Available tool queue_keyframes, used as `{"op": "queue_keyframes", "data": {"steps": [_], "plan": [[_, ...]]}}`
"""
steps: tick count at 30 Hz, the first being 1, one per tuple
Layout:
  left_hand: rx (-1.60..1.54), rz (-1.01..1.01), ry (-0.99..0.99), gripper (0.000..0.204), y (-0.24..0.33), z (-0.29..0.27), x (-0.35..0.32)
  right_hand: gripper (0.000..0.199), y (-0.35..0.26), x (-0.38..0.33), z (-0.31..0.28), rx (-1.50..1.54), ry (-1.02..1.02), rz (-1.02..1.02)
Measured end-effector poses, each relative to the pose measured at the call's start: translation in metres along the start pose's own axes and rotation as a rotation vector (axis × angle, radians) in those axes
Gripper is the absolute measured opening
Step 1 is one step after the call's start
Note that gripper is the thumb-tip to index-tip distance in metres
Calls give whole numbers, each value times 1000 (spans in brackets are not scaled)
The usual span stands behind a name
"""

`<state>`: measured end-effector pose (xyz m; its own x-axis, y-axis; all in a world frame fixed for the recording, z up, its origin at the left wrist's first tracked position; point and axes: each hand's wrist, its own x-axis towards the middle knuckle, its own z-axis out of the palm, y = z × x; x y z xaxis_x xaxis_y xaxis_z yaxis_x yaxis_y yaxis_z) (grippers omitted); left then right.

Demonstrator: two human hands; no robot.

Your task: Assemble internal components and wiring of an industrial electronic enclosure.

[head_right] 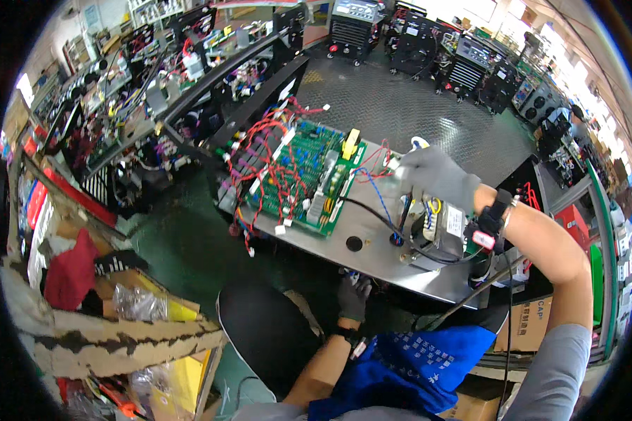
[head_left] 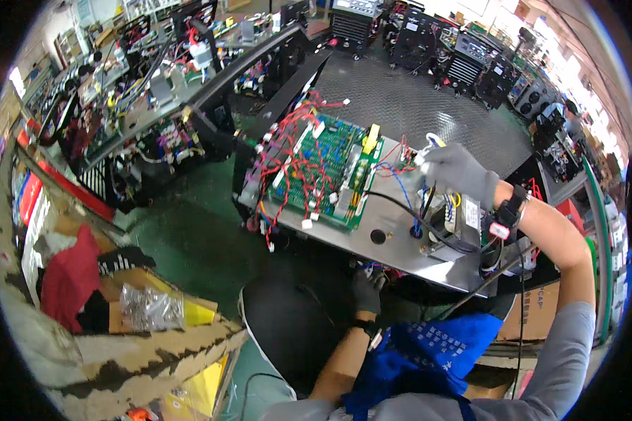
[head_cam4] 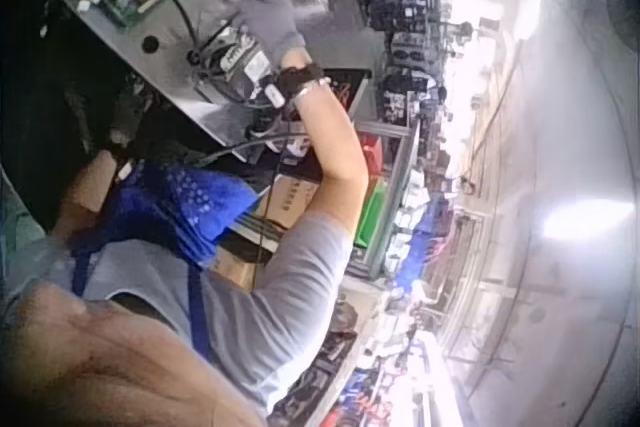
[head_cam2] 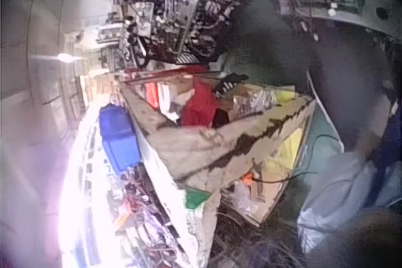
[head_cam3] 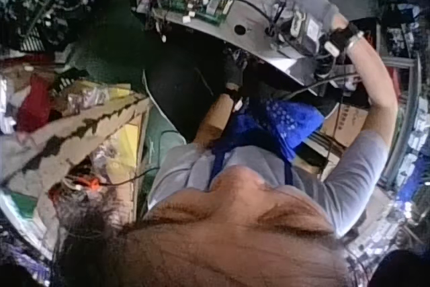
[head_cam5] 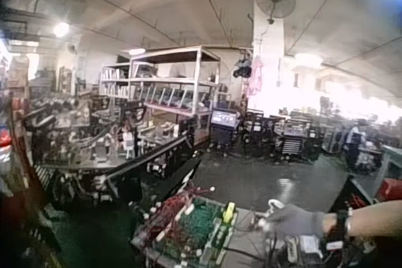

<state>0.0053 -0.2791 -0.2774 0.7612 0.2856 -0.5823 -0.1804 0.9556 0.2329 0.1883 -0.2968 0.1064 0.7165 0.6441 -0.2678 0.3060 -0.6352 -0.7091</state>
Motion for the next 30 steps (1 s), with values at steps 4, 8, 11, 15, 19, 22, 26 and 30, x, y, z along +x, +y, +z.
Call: {"op": "queue_keyframes", "data": {"steps": [4,8,11,15,19,22,26,30], "plan": [[57,45,82,42,13,23,-24,14,-11,37,-9,-550,-393,-276],[80,-9,70,36,-2,11,-19,19,29,82,-1,-1135,-555,-597],[126,35,83,34,9,36,-38,19,13,86,15,-1180,-395,-413],[-35,6,43,41,-7,-2,-26,22,1,92,20,-1273,-261,-553],[-64,26,42,41,-31,-31,-11,21,-11,90,21,-665,-204,-79],[-84,-4,55,40,-43,-36,-9,26,2,92,10,-793,-353,-211],[-55,-25,88,39,-34,-17,-14,26,19,87,-10,-1053,-551,-524],[0,-41,92,38,-32,-14,-15,22,3,62,-24,-821,-484,-145]]}}
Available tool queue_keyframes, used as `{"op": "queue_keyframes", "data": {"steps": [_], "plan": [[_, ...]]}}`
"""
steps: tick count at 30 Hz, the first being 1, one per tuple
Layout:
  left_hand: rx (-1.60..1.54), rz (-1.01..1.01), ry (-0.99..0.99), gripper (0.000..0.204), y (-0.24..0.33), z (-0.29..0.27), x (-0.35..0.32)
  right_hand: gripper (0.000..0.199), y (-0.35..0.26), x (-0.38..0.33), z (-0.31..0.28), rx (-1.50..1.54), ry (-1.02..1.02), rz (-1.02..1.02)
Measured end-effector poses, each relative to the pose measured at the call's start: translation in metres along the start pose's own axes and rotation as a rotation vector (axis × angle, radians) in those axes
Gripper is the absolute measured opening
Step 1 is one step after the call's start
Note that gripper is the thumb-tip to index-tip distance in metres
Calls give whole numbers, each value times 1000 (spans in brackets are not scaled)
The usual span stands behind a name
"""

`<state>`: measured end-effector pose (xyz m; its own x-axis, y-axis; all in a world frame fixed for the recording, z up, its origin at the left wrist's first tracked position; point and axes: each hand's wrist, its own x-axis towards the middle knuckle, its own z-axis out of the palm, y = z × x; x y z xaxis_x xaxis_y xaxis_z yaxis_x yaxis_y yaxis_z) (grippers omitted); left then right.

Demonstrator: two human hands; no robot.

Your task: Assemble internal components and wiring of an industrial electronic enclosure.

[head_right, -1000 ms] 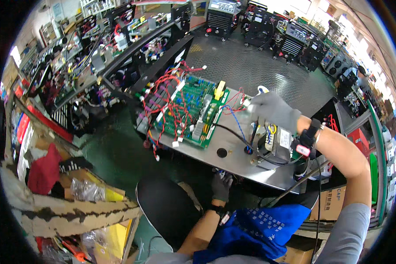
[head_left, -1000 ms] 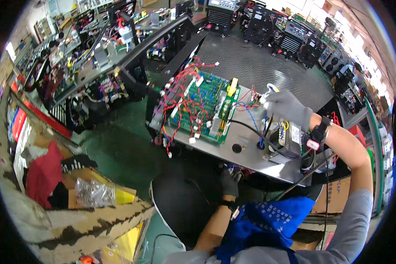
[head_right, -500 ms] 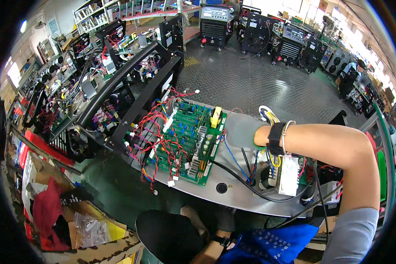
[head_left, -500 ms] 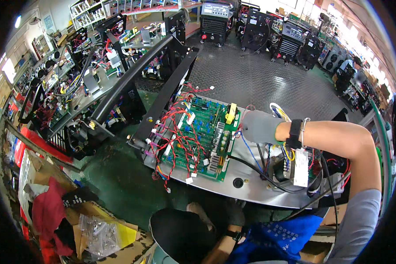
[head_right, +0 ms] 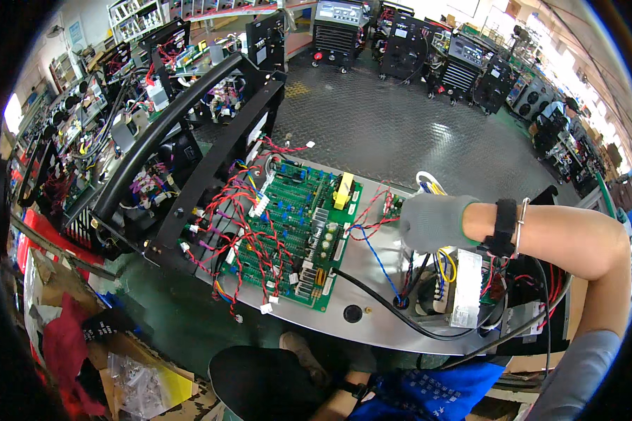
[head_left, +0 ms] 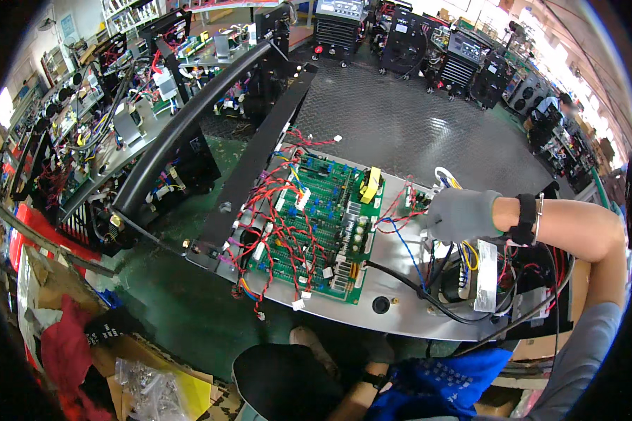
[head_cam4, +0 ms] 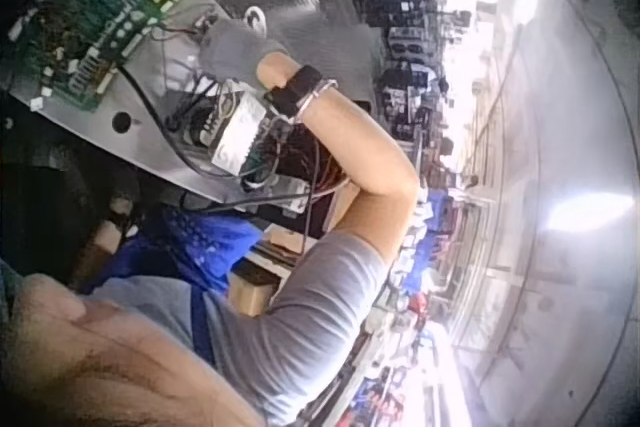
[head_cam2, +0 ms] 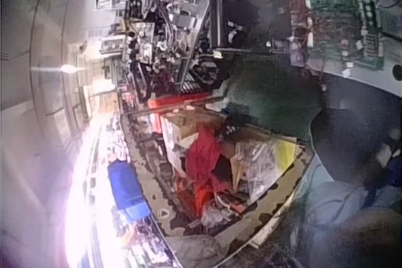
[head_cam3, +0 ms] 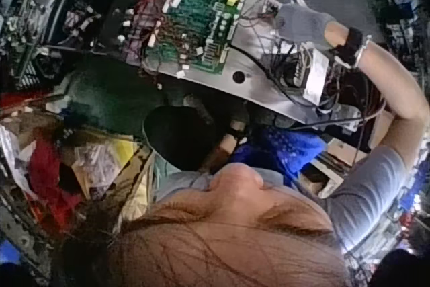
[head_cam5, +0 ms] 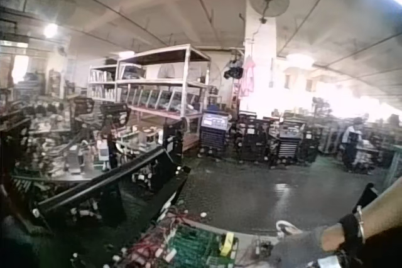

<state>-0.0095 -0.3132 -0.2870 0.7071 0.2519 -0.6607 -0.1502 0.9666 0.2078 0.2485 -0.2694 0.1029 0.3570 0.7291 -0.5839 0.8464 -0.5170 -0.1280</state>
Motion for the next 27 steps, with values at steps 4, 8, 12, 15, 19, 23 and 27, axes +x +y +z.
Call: {"op": "queue_keyframes", "data": {"steps": [4,8,12,15,19,23,27], "plan": [[135,14,-20,37,6,6,-5,19,-21,-14,4,157,301,-97],[662,105,-143,36,17,27,-34,17,-13,-18,14,24,334,-257],[1732,88,-591,35,77,106,-108,15,-24,-15,12,133,329,-147],[1823,60,-943,32,134,170,-170,36,-16,-1,15,153,408,-302],[1891,735,-1001,32,196,263,-213,36,10,18,11,-94,190,-107],[2149,1096,-537,25,215,346,-160,22,19,14,12,-296,92,-41],[2398,1142,-205,32,229,359,-98,22,23,36,24,-340,200,-74]]}}
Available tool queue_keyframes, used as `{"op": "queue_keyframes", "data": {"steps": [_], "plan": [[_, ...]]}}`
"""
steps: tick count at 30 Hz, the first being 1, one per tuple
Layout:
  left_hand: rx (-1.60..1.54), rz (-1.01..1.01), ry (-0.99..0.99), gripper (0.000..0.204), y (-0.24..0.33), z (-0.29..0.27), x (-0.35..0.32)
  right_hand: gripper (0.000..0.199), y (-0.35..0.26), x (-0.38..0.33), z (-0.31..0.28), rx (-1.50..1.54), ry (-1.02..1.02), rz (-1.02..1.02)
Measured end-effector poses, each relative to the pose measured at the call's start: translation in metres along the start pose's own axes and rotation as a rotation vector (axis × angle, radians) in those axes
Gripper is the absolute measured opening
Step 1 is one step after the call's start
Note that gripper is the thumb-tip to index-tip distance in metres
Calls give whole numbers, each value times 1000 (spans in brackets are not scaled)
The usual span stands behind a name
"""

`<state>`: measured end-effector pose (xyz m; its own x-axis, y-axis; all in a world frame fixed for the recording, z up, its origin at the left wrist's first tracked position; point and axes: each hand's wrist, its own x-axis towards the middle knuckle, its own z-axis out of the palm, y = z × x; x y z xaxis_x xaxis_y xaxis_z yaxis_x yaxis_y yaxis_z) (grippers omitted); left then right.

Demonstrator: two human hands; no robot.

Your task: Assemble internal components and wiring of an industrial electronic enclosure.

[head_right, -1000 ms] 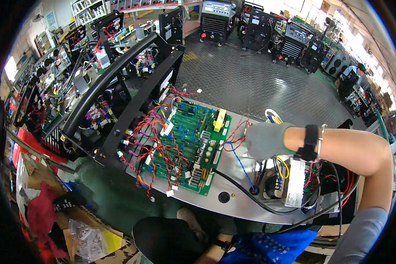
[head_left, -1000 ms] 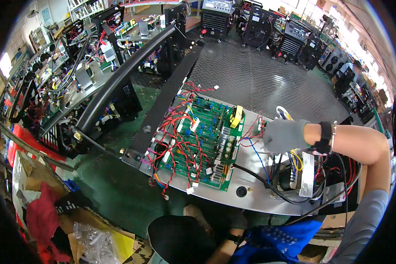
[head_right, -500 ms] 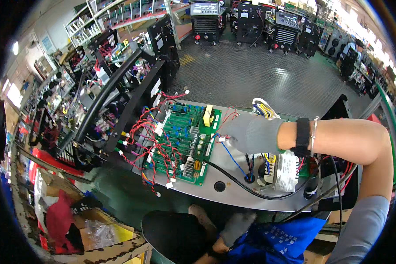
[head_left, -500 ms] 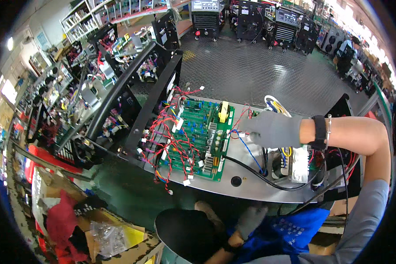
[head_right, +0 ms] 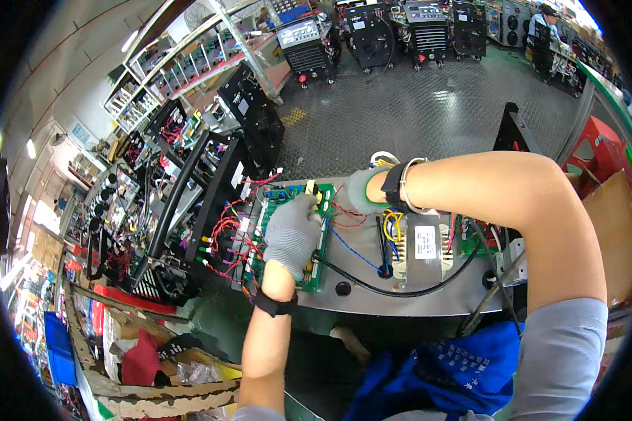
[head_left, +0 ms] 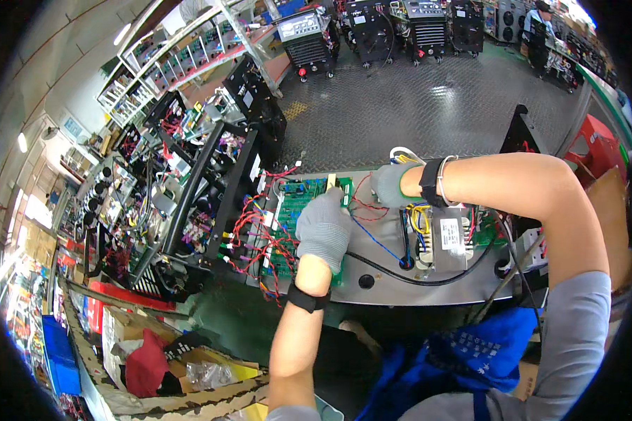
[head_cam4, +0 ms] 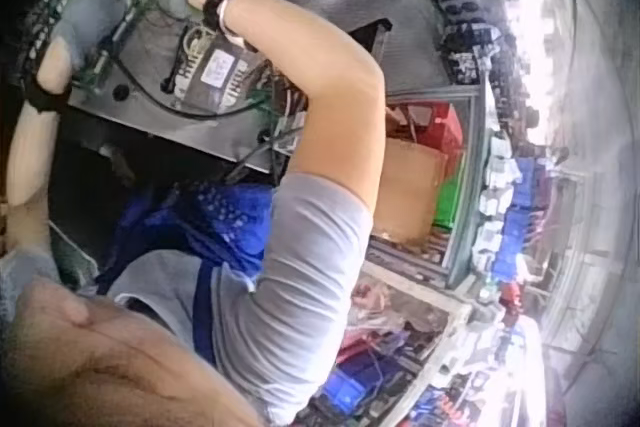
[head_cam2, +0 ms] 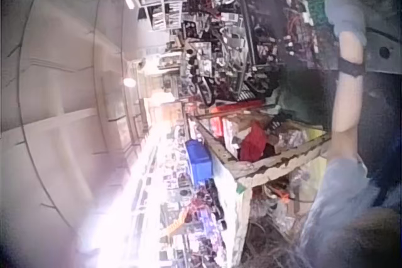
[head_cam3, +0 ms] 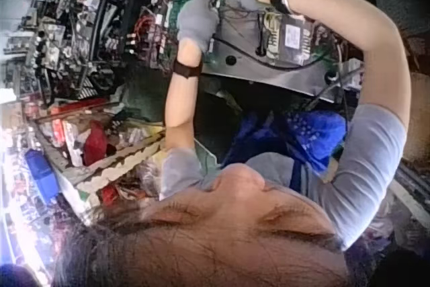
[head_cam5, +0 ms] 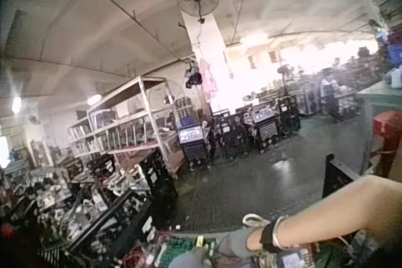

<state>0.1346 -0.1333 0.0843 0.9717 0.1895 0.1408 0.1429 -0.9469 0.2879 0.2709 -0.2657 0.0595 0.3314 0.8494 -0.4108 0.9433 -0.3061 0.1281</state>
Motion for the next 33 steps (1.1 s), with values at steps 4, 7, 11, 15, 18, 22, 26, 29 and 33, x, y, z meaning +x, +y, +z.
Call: {"op": "queue_keyframes", "data": {"steps": [4,7,11,15,18,22,26,29,33], "plan": [[185,-61,-50,56,-1,25,-2,21,-7,-4,-3,226,213,75],[130,-4,-62,58,0,13,-14,23,-18,6,-11,535,22,219],[-34,66,-47,60,-20,-20,-46,23,-14,20,-17,518,-3,71],[-31,19,82,61,-21,-42,-77,27,-14,26,-18,451,-74,65],[-76,23,130,66,-22,-24,-94,23,-15,27,-17,270,16,-53],[31,-69,26,74,-22,-1,-98,16,-14,35,-11,162,54,-171],[30,-51,-87,74,-22,7,-100,24,-12,30,-6,391,88,-67],[72,-50,-98,71,-19,8,-101,24,-16,28,0,579,156,-14],[88,-52,-101,67,-21,14,-100,21,-33,18,-15,947,113,366]]}}
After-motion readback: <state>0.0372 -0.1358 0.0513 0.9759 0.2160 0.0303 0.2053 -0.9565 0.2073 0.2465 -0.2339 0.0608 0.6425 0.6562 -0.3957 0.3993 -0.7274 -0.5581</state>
